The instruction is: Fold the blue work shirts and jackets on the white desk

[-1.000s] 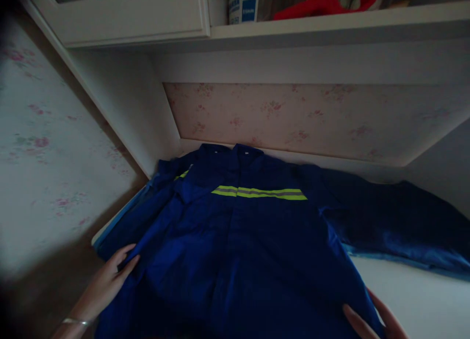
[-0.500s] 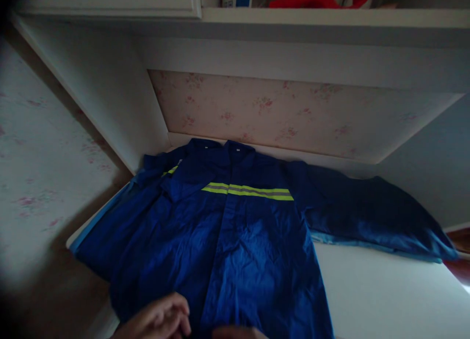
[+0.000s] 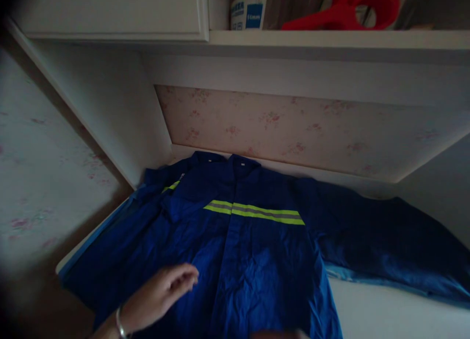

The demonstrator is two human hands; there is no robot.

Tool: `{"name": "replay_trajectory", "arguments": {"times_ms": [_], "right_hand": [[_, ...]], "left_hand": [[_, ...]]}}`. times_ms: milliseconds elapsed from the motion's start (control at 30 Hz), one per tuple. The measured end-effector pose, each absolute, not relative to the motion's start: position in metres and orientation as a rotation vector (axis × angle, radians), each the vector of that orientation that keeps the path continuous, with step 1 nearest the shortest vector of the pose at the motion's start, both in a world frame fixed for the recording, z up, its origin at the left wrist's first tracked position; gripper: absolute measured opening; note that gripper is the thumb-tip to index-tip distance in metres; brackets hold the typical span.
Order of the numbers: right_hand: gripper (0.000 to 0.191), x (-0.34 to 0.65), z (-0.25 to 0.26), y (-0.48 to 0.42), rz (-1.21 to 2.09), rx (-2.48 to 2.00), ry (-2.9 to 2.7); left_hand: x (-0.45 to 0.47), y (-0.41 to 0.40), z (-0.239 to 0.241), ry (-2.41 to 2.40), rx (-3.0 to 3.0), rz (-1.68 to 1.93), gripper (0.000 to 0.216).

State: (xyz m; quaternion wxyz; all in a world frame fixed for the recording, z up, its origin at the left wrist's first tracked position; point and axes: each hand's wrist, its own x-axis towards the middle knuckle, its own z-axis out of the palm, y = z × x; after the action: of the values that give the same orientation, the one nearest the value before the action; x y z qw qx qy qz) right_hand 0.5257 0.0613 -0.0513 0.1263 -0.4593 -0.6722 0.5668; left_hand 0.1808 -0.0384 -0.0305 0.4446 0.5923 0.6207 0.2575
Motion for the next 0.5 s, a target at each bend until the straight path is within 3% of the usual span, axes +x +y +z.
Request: {"name": "replay_trajectory", "arguments": {"times_ms": [100,200,300,500], "right_hand": [[0.05,0.562,-0.04,0.131,1.524,-1.41,-1.597],[0.054,0.603,-0.045,0.222,1.074,-1.609,-1.205],[0.059,0.633,-0.06,0.296,0.786,-2.023,-1.213],[0.07,0.635,-0.076,0.349,0.775,-2.105,-1.35]], "left_hand": [[0.141,0.025,-0.034,1.971,1.763,0.776,0.037],[0.113,0.079,-0.058,2.272,1.944,0.578,0.048],[0.103,0.105,-0.077,2.362,1.924,0.483,0.048],[0.069,0.113,-0.07,2.509,1.652,0.582,0.038]]}}
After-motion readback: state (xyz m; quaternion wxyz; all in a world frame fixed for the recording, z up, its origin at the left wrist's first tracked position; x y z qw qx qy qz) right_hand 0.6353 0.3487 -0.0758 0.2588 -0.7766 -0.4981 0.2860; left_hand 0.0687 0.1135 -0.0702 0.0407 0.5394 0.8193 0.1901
